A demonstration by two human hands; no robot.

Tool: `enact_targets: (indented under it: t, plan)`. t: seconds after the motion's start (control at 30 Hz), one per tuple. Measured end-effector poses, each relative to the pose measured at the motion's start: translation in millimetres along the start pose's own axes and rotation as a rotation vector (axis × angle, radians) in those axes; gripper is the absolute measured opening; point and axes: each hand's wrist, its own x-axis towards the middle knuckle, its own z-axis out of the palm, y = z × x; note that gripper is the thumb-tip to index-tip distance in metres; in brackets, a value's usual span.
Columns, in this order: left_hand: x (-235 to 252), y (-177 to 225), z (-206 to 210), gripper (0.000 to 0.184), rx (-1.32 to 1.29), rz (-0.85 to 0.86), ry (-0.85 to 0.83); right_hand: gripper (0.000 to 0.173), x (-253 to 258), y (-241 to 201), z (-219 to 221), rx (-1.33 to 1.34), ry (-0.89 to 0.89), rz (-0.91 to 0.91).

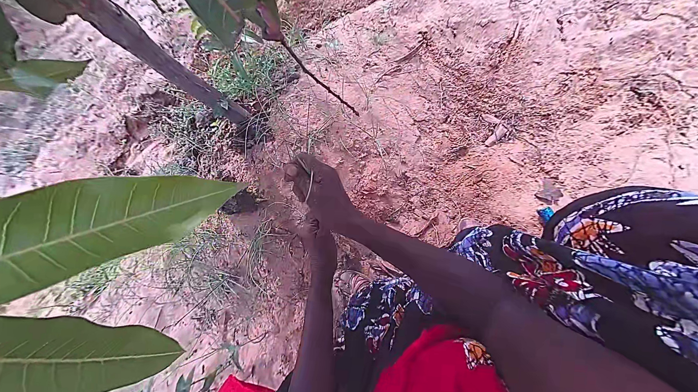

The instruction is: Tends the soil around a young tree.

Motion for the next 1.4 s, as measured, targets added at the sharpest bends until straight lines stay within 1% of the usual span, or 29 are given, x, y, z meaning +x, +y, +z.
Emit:
enact_targets:
  t: [0.07, 0.1, 0.17, 0.23, 0.27, 0.3, 0.33, 0.37, 0.4, 0.43, 0.47, 0.5, 0.57, 0.6, 0.67, 0.7, 0.73, 0.77, 0.8, 0.87, 0.93, 1.03, 1.13, 1.2, 1.27, 1.3, 1.33, 1.4]
  plan:
    - [19, 27, -10, 0.024, -0.019, 0.001, -0.100, 0.026, 15, -14, -17, 0.023, 0.048, -0.020]
    - [25, 34, -18, 0.025, -0.024, -0.025, -0.139, 0.028, 26, -14, -27, 0.004, 0.078, -0.015]
    - [28, 39, -28, 0.028, -0.072, -0.143, -0.162, 0.031, 41, -6, -48, -0.035, 0.163, 0.112]
    - [29, 30, -31, 0.032, -0.161, -0.325, -0.078, 0.032, 49, 18, -67, -0.051, 0.313, 0.329]
    - [28, 22, -31, 0.033, -0.183, -0.415, -0.015, 0.030, 50, 37, -75, -0.132, 0.398, 0.405]
    - [28, 13, -32, 0.033, -0.192, -0.483, 0.033, 0.029, 48, 56, -84, -0.251, 0.419, 0.461]
    - [27, 3, -32, 0.032, -0.201, -0.531, 0.058, 0.031, 44, 71, -91, -0.387, 0.375, 0.522]
    - [26, -6, -32, 0.029, -0.210, -0.575, 0.069, 0.042, 37, 79, -92, -0.515, 0.284, 0.603]
    - [26, -14, -30, 0.027, -0.230, -0.614, 0.074, 0.058, 29, 84, -86, -0.612, 0.167, 0.661]
    - [25, -18, -28, 0.026, -0.259, -0.639, 0.072, 0.070, 21, 86, -74, -0.688, 0.039, 0.699]
    - [23, -20, -25, 0.028, -0.284, -0.653, 0.043, 0.075, 11, 84, -59, -0.721, -0.091, 0.705]
    - [20, -20, -23, 0.032, -0.309, -0.653, -0.002, 0.075, 1, 82, -44, -0.739, -0.215, 0.703]
    - [17, -22, -20, 0.036, -0.381, -0.637, -0.083, 0.072, -17, 95, -16, -0.752, -0.372, 0.660]
    - [17, -24, -20, 0.037, -0.421, -0.646, -0.083, 0.069, -24, 110, -5, -0.761, -0.427, 0.617]
    - [19, -31, -21, 0.036, -0.481, -0.696, 0.029, 0.054, -33, 145, 6, -0.806, -0.531, 0.501]
    - [20, -35, -24, 0.032, -0.499, -0.730, 0.116, 0.046, -35, 147, 8, -0.797, -0.582, 0.470]
    - [20, -39, -29, 0.027, -0.500, -0.753, 0.207, 0.038, -35, 138, 8, -0.752, -0.603, 0.461]
    - [20, -40, -35, 0.024, -0.493, -0.762, 0.272, 0.033, -33, 117, 6, -0.689, -0.584, 0.488]
    - [20, -39, -37, 0.022, -0.465, -0.759, 0.330, 0.033, -28, 104, 1, -0.665, -0.522, 0.509]
    - [20, -33, -38, 0.022, -0.417, -0.734, 0.413, 0.031, -14, 98, -13, -0.722, -0.350, 0.500]
    - [21, -17, -39, 0.023, -0.455, -0.726, 0.449, 0.032, -2, 105, -30, -0.807, -0.233, 0.471]
    - [30, 16, -46, 0.034, -0.502, -0.644, 0.421, 0.036, 12, 127, -48, -0.859, -0.225, 0.414]
    - [41, 48, -53, 0.029, -0.404, -0.546, 0.358, 0.037, 14, 134, -42, -0.899, -0.281, 0.451]
    - [39, 66, -51, 0.031, -0.330, -0.529, 0.351, 0.035, 12, 131, -35, -0.927, -0.281, 0.498]
    - [29, 64, -48, 0.033, -0.348, -0.522, 0.346, 0.036, 11, 131, -33, -0.970, -0.291, 0.515]
    - [22, 55, -46, 0.033, -0.359, -0.529, 0.349, 0.038, 11, 132, -32, -1.005, -0.297, 0.499]
    - [14, 41, -44, 0.032, -0.381, -0.552, 0.355, 0.040, 11, 134, -31, -1.032, -0.305, 0.480]
    - [-1, 8, -37, 0.029, -0.477, -0.666, 0.357, 0.044, 11, 136, -31, -1.085, -0.330, 0.483]
